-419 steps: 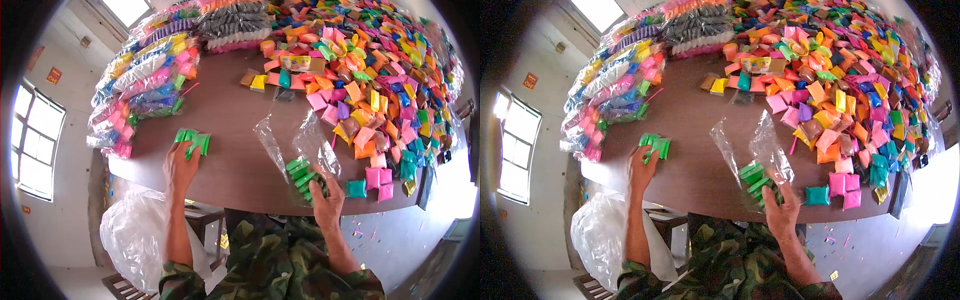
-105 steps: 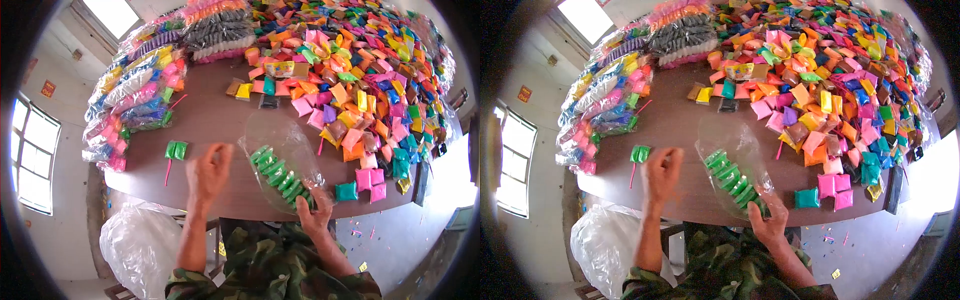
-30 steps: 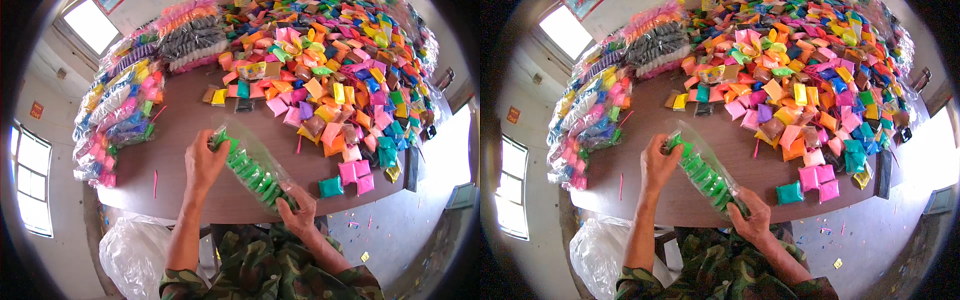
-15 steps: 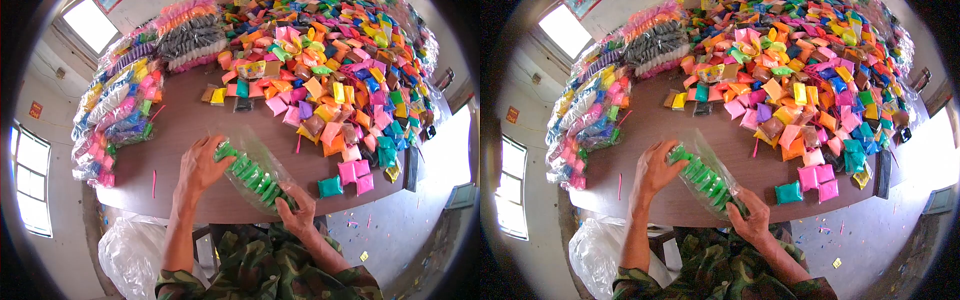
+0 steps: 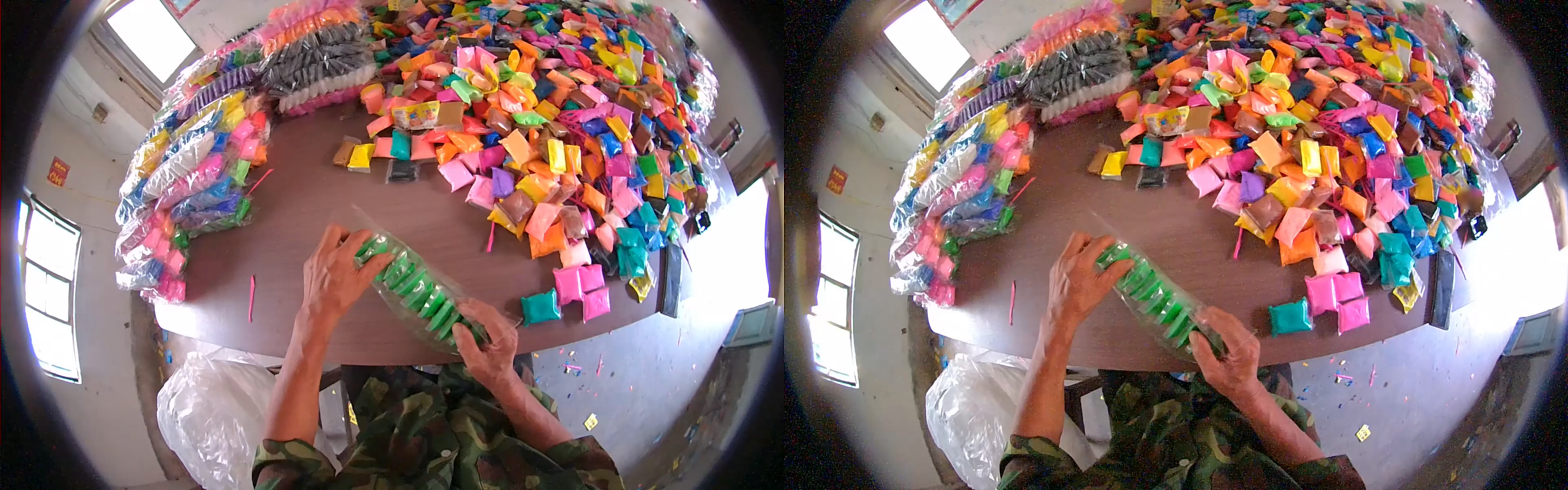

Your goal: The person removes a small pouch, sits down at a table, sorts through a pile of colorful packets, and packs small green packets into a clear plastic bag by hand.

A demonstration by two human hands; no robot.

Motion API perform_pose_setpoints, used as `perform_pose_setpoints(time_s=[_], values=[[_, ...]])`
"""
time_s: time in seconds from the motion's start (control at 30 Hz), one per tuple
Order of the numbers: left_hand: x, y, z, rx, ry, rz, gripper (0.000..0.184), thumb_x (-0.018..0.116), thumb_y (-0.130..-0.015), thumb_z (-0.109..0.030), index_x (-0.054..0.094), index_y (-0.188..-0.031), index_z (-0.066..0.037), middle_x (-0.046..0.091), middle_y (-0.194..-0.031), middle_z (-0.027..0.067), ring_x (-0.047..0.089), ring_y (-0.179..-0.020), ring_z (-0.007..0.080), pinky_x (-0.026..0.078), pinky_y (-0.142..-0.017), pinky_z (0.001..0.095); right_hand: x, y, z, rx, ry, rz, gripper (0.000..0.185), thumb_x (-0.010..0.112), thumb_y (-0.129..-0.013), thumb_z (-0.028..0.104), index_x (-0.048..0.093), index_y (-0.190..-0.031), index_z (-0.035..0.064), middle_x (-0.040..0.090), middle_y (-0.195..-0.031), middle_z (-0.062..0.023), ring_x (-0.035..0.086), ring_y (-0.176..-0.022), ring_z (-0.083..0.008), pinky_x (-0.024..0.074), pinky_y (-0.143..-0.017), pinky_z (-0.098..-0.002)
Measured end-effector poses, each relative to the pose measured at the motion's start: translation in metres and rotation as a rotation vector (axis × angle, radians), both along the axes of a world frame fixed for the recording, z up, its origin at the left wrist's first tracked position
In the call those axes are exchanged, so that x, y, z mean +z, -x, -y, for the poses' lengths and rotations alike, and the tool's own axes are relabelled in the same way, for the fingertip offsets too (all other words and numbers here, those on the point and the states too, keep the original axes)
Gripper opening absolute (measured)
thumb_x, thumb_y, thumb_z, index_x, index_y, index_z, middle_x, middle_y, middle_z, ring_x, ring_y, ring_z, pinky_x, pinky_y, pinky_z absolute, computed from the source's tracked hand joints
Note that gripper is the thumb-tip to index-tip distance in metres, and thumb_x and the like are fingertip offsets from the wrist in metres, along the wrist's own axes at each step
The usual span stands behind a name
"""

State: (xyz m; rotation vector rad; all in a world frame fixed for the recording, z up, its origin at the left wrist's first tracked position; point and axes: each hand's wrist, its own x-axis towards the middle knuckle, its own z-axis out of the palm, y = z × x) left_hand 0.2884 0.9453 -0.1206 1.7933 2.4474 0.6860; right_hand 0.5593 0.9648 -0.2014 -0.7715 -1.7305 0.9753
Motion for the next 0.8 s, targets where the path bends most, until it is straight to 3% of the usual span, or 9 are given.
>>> perform_pose_setpoints(time_s=[0.2,0.3,0.4,0.5,0.6,0.7,0.8], values=[[-0.002,0.009,0.008,-0.061,-0.1,0.122,0.045,0.088,-0.082,-0.027,0.072,-0.117,-0.005,0.068,-0.113,0.0146,0.07,-0.101,0.0347,0.057,-0.084,0.0439,0.001,0.001,0.003,0.0,0.083,-0.009,0.032,0.079,-0.085,0.002,0.072,-0.116,-0.0008,0.075,-0.115,-0.0222,0.075,-0.107,-0.0349,0.058,-0.094,-0.0414],[-0.014,0.015,0.009,-0.108,-0.198,0.011,0.041,0.086,-0.084,-0.025,0.071,-0.117,-0.005,0.069,-0.114,0.0155,0.07,-0.103,0.0353,0.057,-0.085,0.0445,0.002,0.0,0.002,0.004,0.012,-0.002,0.031,0.078,-0.085,0.001,0.072,-0.116,-0.0012,0.075,-0.116,-0.0221,0.075,-0.109,-0.0345,0.0577,-0.095,-0.0408],[-0.02,0.007,0.007,-0.007,-0.115,0.147,0.035,0.083,-0.088,-0.022,0.071,-0.116,-0.004,0.071,-0.117,0.0166,0.072,-0.103,0.0357,0.057,-0.086,0.0443,0.002,0.002,0.001,-0.004,-0.023,-0.037,0.03,0.077,-0.087,0.001,0.072,-0.116,-0.0016,0.075,-0.117,-0.0215,0.075,-0.109,-0.0342,0.0571,-0.096,-0.0403],[-0.017,0.006,0.008,0.012,-0.081,0.086,0.034,0.081,-0.091,-0.021,0.072,-0.119,-0.004,0.072,-0.121,0.0169,0.073,-0.102,0.0341,0.06,-0.082,0.0423,0.0,0.002,0.003,-0.032,-0.008,-0.014,0.034,0.074,-0.087,-0.002,0.07,-0.12,-0.0016,0.076,-0.117,-0.0175,0.073,-0.11,-0.0303,0.0541,-0.099,-0.0401],[-0.018,0.007,0.011,-0.049,-0.201,0.122,0.042,0.081,-0.09,-0.022,0.069,-0.127,-0.005,0.072,-0.124,0.0168,0.074,-0.102,0.0309,0.062,-0.078,0.0392,-0.003,0.002,0.004,-0.053,0.005,-0.02,0.033,0.073,-0.088,-0.003,0.069,-0.121,-0.0027,0.076,-0.118,-0.0176,0.073,-0.111,-0.029,0.0535,-0.099,-0.0382],[-0.008,0.008,0.017,0.016,-0.15,0.365,0.051,0.081,-0.093,-0.023,0.064,-0.137,-0.003,0.07,-0.13,0.0175,0.074,-0.106,0.0264,0.063,-0.074,0.0362,-0.005,0.002,0.006,-0.09,-0.014,0.009,0.027,0.074,-0.09,0.0,0.072,-0.116,-0.0025,0.076,-0.117,-0.0207,0.074,-0.11,-0.0337,0.0557,-0.096,-0.0393],[-0.013,0.014,0.022,-0.001,-0.279,0.624,0.056,0.078,-0.096,-0.026,0.06,-0.142,-0.001,0.066,-0.136,0.017,0.07,-0.113,0.0235,0.061,-0.083,0.0359,-0.006,0.003,0.005,-0.091,-0.039,-0.005,0.026,0.071,-0.092,-0.001,0.072,-0.118,-0.003,0.076,-0.116,-0.0202,0.074,-0.11,-0.0323,0.0554,-0.096,-0.0387]])
